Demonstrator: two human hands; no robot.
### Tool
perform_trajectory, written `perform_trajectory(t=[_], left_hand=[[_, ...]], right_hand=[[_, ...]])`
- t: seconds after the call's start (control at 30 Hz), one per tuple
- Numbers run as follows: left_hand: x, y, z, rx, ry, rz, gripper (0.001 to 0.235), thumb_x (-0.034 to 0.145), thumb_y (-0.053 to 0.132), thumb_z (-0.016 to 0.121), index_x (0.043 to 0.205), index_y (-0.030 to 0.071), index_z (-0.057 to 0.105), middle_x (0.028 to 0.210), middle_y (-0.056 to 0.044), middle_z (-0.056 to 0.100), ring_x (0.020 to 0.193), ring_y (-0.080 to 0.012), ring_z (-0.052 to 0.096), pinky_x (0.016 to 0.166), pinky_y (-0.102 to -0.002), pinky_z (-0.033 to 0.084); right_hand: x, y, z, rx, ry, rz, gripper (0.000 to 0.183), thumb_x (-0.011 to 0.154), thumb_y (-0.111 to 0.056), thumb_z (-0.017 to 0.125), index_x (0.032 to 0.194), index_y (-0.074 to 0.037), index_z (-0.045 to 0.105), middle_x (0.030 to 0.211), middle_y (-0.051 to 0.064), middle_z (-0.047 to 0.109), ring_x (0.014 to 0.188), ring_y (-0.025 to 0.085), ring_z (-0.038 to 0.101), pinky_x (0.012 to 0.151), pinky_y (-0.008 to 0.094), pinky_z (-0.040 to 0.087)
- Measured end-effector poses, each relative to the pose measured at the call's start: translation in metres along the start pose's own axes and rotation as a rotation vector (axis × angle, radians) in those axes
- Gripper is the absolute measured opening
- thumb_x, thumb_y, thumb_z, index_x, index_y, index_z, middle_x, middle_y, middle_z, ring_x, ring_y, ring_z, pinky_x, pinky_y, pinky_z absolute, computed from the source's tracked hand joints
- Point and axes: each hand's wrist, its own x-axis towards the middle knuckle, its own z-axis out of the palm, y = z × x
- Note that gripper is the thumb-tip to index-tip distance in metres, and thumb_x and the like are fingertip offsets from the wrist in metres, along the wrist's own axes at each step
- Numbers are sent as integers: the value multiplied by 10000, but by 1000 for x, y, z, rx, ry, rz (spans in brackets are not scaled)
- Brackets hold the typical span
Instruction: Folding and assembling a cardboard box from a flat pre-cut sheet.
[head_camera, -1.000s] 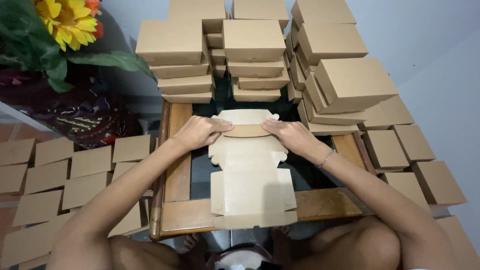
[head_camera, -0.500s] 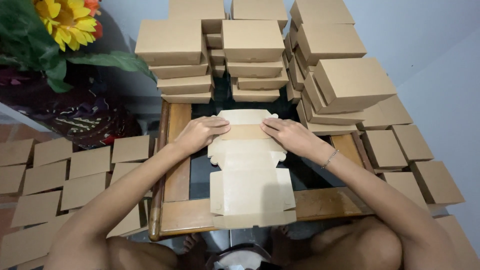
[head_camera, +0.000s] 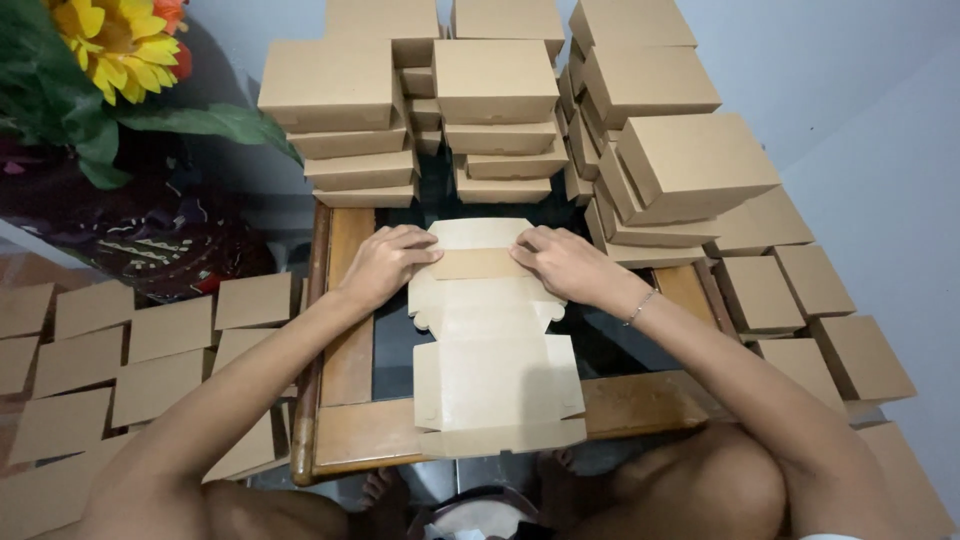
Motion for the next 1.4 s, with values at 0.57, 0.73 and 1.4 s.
perform_trajectory(t=[0.57,0.73,1.4], left_hand=[[0,7,-4,-12,-26,-25,151,957,153,658,873,215,766,1074,50,751,1110,-177,665,837,-305,531],[2,20,-15,-28,-42,-58,162,956,128,655,862,209,759,1082,58,759,1119,-164,675,836,-306,542],[-6,37,-37,-68,-186,-179,305,1052,250,523,1299,188,692,1354,-45,683,1314,-220,590,985,-378,512]], right_hand=[[31,-47,-4,14,13,-30,341,1031,-179,375,1294,-168,592,1216,64,479,1201,291,502,956,423,476],[29,-53,-6,42,23,15,398,988,-186,434,1351,-179,597,1229,70,472,1215,292,469,983,428,452],[-44,-44,1,362,78,273,557,1035,-366,518,1535,-128,459,1582,123,441,1477,307,390,1217,473,290]])
